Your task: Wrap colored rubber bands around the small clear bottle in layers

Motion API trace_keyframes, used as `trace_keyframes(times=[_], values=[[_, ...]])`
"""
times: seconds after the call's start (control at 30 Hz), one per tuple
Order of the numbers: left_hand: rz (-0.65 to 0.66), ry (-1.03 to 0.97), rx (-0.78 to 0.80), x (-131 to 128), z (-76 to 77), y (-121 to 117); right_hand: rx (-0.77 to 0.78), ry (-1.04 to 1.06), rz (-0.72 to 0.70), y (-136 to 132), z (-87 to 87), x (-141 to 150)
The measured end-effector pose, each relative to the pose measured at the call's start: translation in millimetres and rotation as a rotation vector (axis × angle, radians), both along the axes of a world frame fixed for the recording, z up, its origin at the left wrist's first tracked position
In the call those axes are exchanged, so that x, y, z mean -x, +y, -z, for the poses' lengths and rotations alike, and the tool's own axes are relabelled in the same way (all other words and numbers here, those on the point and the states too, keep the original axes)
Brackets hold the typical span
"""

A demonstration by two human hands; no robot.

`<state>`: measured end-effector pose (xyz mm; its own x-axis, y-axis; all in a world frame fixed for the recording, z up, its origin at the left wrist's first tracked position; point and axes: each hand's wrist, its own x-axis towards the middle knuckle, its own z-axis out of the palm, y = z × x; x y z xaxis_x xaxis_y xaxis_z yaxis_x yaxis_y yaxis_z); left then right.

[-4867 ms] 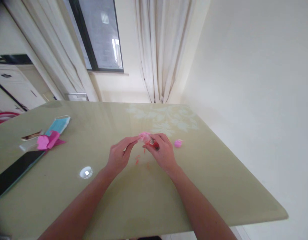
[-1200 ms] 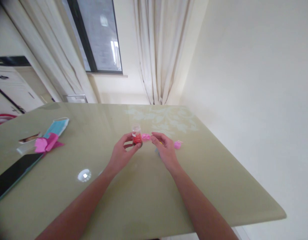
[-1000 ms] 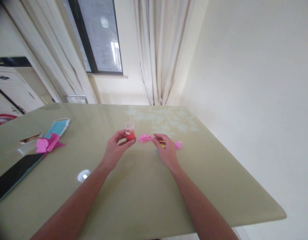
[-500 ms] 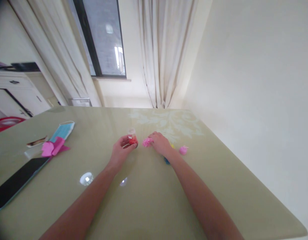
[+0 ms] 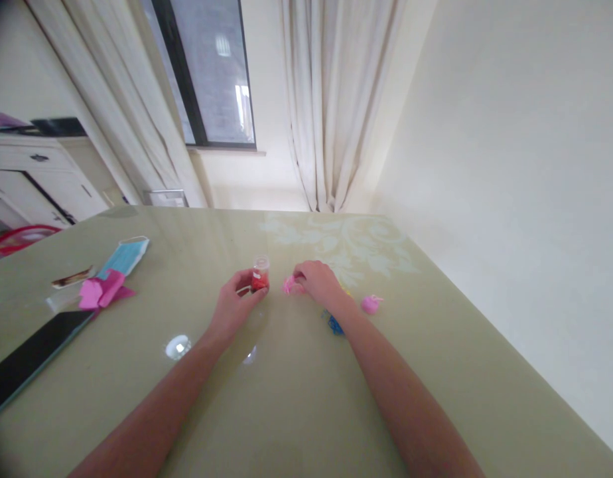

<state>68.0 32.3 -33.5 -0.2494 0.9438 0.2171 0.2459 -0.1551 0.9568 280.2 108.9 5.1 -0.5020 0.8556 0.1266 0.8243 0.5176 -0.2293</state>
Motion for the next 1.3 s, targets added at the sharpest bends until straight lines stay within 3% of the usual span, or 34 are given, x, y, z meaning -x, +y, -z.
trace_keyframes(times=[0.17, 0.33, 0.63, 0.8, 1.0, 1.2, 1.3], values=[[0.055, 0.259, -0.050, 15, -4.1, -4, 0.004, 0.165, 0.028, 0, -12.1, -3], [0.003, 0.461, -0.125, 21, -1.8, -4, 0.085, 0.380, 0.037, 0, -17.9, -8], [-0.037, 0.547, -0.179, 13, -7.4, -8, 0.263, 0.783, -0.052, -9, -34.9, -9], [-0.041, 0.527, -0.216, 10, -7.7, -11, 0.241, 0.767, -0.098, -18, -35.6, 5], [-0.073, 0.655, -0.256, 8, -9.1, -15, 0.091, 0.539, -0.043, -21, -37.0, 9], [-0.079, 0.740, -0.275, 9, -8.9, -15, 0.183, 0.523, -0.149, -23, -42.9, 5], [-0.080, 0.743, -0.281, 9, -9.2, -15, 0.203, 0.579, -0.120, -24, -43.7, 6]])
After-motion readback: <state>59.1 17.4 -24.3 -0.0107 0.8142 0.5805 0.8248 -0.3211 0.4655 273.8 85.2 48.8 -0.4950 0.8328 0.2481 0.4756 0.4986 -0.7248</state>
